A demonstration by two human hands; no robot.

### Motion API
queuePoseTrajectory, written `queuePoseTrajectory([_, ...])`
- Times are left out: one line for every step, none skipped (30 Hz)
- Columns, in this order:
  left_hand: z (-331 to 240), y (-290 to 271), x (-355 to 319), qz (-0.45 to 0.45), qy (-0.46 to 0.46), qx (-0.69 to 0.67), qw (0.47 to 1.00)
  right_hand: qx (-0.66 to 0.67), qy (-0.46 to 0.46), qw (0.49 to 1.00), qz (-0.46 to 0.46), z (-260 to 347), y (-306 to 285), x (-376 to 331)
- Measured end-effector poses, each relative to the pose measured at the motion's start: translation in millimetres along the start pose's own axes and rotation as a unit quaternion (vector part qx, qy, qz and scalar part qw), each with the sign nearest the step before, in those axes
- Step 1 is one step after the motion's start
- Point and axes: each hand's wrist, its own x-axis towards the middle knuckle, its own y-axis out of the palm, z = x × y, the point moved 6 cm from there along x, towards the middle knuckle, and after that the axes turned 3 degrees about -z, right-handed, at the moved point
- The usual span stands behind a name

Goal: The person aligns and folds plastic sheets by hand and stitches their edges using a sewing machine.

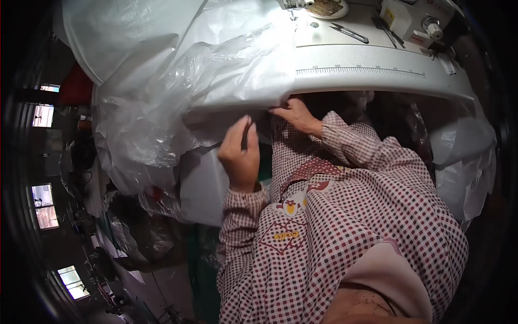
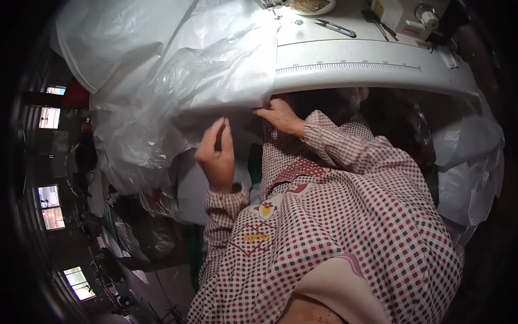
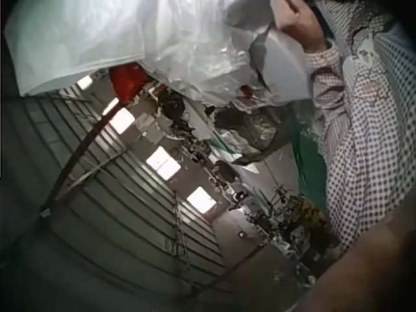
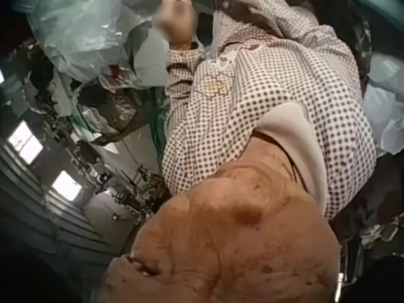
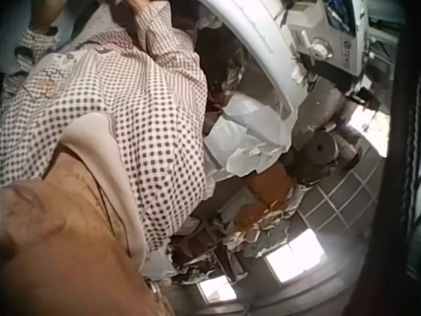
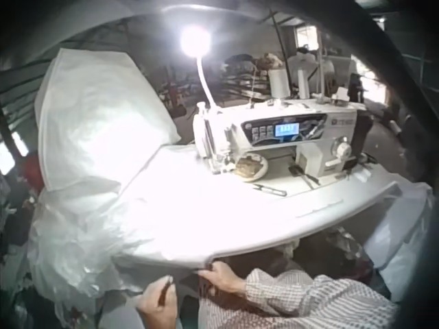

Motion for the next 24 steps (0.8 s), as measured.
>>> queuePoseTrajectory([-11, 6, 16, 0.016, 0.047, 0.012, 0.999, 0.001, 0.000, 1.000, -0.004, -11, 3, 4])
queuePoseTrajectory([-15, 16, 32, 0.030, 0.080, 0.021, 0.996, -0.087, 0.018, 0.995, 0.043, -26, 9, 7])
queuePoseTrajectory([-16, 19, 46, 0.039, 0.109, 0.036, 0.993, -0.128, 0.053, 0.986, 0.089, -28, 15, 3])
queuePoseTrajectory([-16, 26, 66, 0.062, 0.117, 0.049, 0.990, -0.161, 0.087, 0.972, 0.144, -30, 21, 1])
queuePoseTrajectory([-9, 26, 80, 0.073, 0.125, 0.057, 0.988, -0.162, 0.086, 0.972, 0.148, -15, 25, -8])
queuePoseTrajectory([2, 29, 93, 0.092, 0.148, 0.087, 0.981, -0.064, 0.010, 0.982, 0.175, 13, 31, -22])
queuePoseTrajectory([14, 25, 102, 0.110, 0.167, 0.123, 0.972, 0.037, -0.067, 0.976, 0.206, 46, 37, -41])
queuePoseTrajectory([25, 22, 111, 0.110, 0.164, 0.123, 0.973, 0.098, -0.018, 0.965, 0.243, 72, 37, -63])
queuePoseTrajectory([34, 19, 119, 0.110, 0.180, 0.196, 0.958, 0.160, 0.031, 0.946, 0.280, 96, 36, -82])
queuePoseTrajectory([39, 20, 125, 0.111, 0.200, 0.262, 0.937, 0.209, 0.069, 0.921, 0.323, 104, 28, -95])
queuePoseTrajectory([41, 21, 129, 0.111, 0.205, 0.258, 0.938, 0.232, 0.093, 0.917, 0.309, 91, 22, -104])
queuePoseTrajectory([49, 22, 131, 0.132, 0.177, 0.330, 0.918, 0.232, 0.077, 0.934, 0.259, 75, 16, -109])
queuePoseTrajectory([58, 18, 134, 0.151, 0.145, 0.403, 0.891, 0.233, 0.060, 0.947, 0.211, 57, 12, -112])
queuePoseTrajectory([73, 10, 136, 0.144, 0.115, 0.414, 0.891, 0.096, 0.103, 0.962, 0.233, 15, 5, -111])
queuePoseTrajectory([84, 1, 135, 0.140, 0.111, 0.419, 0.890, -0.040, 0.140, 0.956, 0.254, -20, -7, -107])
queuePoseTrajectory([100, -8, 132, 0.158, 0.086, 0.438, 0.881, -0.165, 0.103, 0.953, 0.233, -20, -23, -105])
queuePoseTrajectory([111, -16, 131, 0.177, 0.064, 0.454, 0.871, -0.286, 0.065, 0.934, 0.204, -12, -36, -101])
queuePoseTrajectory([116, -27, 130, 0.178, 0.063, 0.454, 0.871, -0.441, 0.032, 0.874, 0.200, 1, -39, -96])
queuePoseTrajectory([117, -42, 129, 0.160, 0.076, 0.460, 0.870, -0.440, 0.032, 0.874, 0.202, 18, -38, -94])
queuePoseTrajectory([116, -50, 128, 0.142, 0.090, 0.461, 0.871, -0.357, -0.030, 0.928, 0.102, 62, -46, -87])
queuePoseTrajectory([112, -57, 126, 0.142, 0.090, 0.461, 0.871, -0.263, -0.095, 0.960, 0.002, 101, -56, -81])
queuePoseTrajectory([108, -68, 125, 0.120, 0.060, 0.370, 0.919, -0.207, -0.084, 0.975, 0.008, 124, -59, -75])
queuePoseTrajectory([100, -80, 127, 0.094, 0.029, 0.276, 0.956, -0.149, -0.076, 0.986, 0.015, 139, -58, -64])
queuePoseTrajectory([89, -85, 130, 0.096, -0.027, 0.237, 0.966, -0.148, -0.077, 0.986, 0.011, 141, -52, -52])
